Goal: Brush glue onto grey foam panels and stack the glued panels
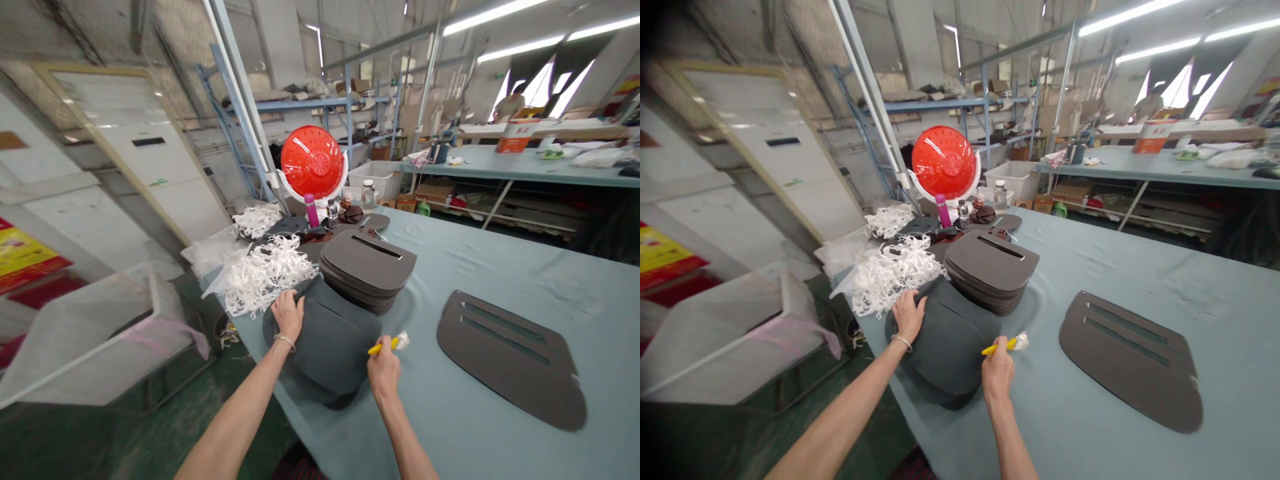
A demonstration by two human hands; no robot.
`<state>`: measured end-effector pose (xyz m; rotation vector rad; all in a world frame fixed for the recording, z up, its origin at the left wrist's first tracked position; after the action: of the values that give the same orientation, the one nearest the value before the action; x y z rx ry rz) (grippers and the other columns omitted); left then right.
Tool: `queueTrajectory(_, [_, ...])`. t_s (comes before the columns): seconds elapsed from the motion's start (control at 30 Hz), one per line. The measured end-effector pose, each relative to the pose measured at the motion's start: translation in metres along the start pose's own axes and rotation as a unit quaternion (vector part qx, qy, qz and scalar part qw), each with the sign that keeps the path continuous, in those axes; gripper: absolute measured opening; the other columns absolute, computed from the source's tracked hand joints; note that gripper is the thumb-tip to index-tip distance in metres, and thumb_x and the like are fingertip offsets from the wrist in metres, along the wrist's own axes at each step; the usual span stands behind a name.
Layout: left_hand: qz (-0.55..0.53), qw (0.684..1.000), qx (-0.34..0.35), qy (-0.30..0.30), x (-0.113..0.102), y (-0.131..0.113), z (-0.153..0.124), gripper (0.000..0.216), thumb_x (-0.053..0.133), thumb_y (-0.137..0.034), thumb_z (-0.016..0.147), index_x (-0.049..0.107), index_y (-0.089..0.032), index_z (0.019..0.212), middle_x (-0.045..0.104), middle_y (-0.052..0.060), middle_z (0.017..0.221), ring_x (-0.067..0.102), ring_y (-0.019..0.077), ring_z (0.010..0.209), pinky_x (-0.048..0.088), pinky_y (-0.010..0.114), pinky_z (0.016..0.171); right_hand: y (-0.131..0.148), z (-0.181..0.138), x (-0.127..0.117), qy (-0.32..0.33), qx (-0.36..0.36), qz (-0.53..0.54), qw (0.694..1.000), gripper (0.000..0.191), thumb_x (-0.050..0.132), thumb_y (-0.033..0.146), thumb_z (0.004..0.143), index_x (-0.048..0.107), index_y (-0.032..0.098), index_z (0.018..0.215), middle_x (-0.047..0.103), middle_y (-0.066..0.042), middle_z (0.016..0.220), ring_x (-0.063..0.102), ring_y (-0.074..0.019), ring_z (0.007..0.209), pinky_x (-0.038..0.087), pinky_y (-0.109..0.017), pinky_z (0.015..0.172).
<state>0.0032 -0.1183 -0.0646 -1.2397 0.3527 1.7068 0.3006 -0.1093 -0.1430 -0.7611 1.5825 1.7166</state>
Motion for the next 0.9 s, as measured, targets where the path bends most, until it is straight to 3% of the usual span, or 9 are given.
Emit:
queueTrajectory(0.13, [0.033,0.999,-0.024,0.000,-0.002,-0.003,-0.004,0.040,0.041,-0.041,0.087,0.050,-0.014,0.115,0.052,0.015,0.113,0.047,0.0284,0.106,0.036,0.040,0.087,-0.002,-0.002,-0.007,0.004,0.003,-0.048,0.999,0.024,0.037,0.007,0.077,0.048,0.022,0.091,0.047,0.003,0.056,0.034,-0.0110,0.044,0.014,-0.023,0.050])
queueTrajectory(0.3, [0.076,0.996,0.045,0.033,-0.003,-0.019,-0.013,0.034,0.042,-0.044,0.086,0.057,-0.020,0.106,0.051,0.012,0.112,0.045,0.0274,0.105,0.036,0.040,0.085,-0.030,-0.005,-0.016,-0.010,0.048,-0.061,0.997,0.022,0.034,0.008,0.079,0.048,0.021,0.090,0.047,0.001,0.055,0.039,-0.0126,0.045,0.015,-0.024,0.050])
queueTrajectory(0.47, [0.096,0.987,0.087,0.095,0.004,-0.035,-0.024,0.022,0.040,-0.037,0.089,0.054,-0.020,0.089,0.054,0.007,0.094,0.051,0.0210,0.089,0.038,0.032,0.076,-0.051,-0.003,-0.023,-0.043,0.062,0.071,0.995,0.008,0.042,0.022,0.080,0.042,0.022,0.089,0.047,0.003,0.057,0.046,-0.0150,0.048,0.026,-0.023,0.050])
queueTrajectory(0.6, [0.095,0.984,0.096,0.117,0.007,-0.050,-0.025,0.022,0.032,-0.034,0.091,0.049,-0.020,0.089,0.056,0.006,0.088,0.055,0.0184,0.080,0.038,0.028,0.068,-0.048,-0.001,-0.017,-0.055,0.025,0.172,0.983,0.014,0.044,0.034,0.081,0.039,0.023,0.086,0.050,0.002,0.066,0.050,-0.0156,0.054,0.033,-0.024,0.055])
queueTrajectory(0.67, [0.070,0.984,0.091,0.139,0.008,-0.057,-0.024,0.024,0.029,-0.036,0.092,0.047,-0.020,0.091,0.057,0.005,0.080,0.055,0.0177,0.070,0.036,0.027,0.061,-0.053,-0.002,-0.016,-0.066,0.005,0.171,0.983,0.008,0.040,0.030,0.083,0.039,0.023,0.084,0.049,0.001,0.069,0.049,-0.0151,0.057,0.035,-0.024,0.057])
queueTrajectory(0.77, [-0.019,0.981,0.084,0.171,0.009,-0.076,-0.027,0.023,0.030,-0.039,0.092,0.044,-0.022,0.091,0.053,0.000,0.067,0.054,0.0164,0.060,0.034,0.026,0.058,-0.082,-0.004,-0.023,-0.102,0.013,0.128,0.986,0.004,0.036,0.024,0.083,0.040,0.022,0.083,0.048,0.001,0.068,0.047,-0.0147,0.058,0.034,-0.024,0.058])
queueTrajectory(0.83, [-0.121,0.967,0.105,0.200,0.013,-0.102,-0.035,0.021,0.035,-0.042,0.090,0.043,-0.023,0.089,0.051,-0.003,0.066,0.053,0.0146,0.060,0.036,0.025,0.061,-0.114,-0.004,-0.036,-0.135,0.038,0.078,0.987,0.006,0.036,0.022,0.082,0.041,0.021,0.083,0.049,0.001,0.067,0.047,-0.0147,0.057,0.033,-0.024,0.057])
queueTrajectory(0.9, [-0.220,0.932,0.137,0.252,0.023,-0.136,-0.052,0.020,0.038,-0.043,0.088,0.042,-0.023,0.087,0.051,-0.004,0.068,0.052,0.0131,0.061,0.038,0.024,0.063,-0.152,-0.003,-0.057,-0.174,0.073,0.021,0.982,0.007,0.037,0.022,0.081,0.042,0.021,0.083,0.050,0.000,0.068,0.048,-0.0151,0.058,0.031,-0.025,0.056])
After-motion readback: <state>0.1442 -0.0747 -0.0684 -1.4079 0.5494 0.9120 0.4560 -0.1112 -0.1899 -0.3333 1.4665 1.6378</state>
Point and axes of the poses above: each hand's wrist, its own z-axis towards the middle knuckle, its own x-axis out of the palm, y = z × x, the point moved 7 cm from there along z, towards the middle knuckle
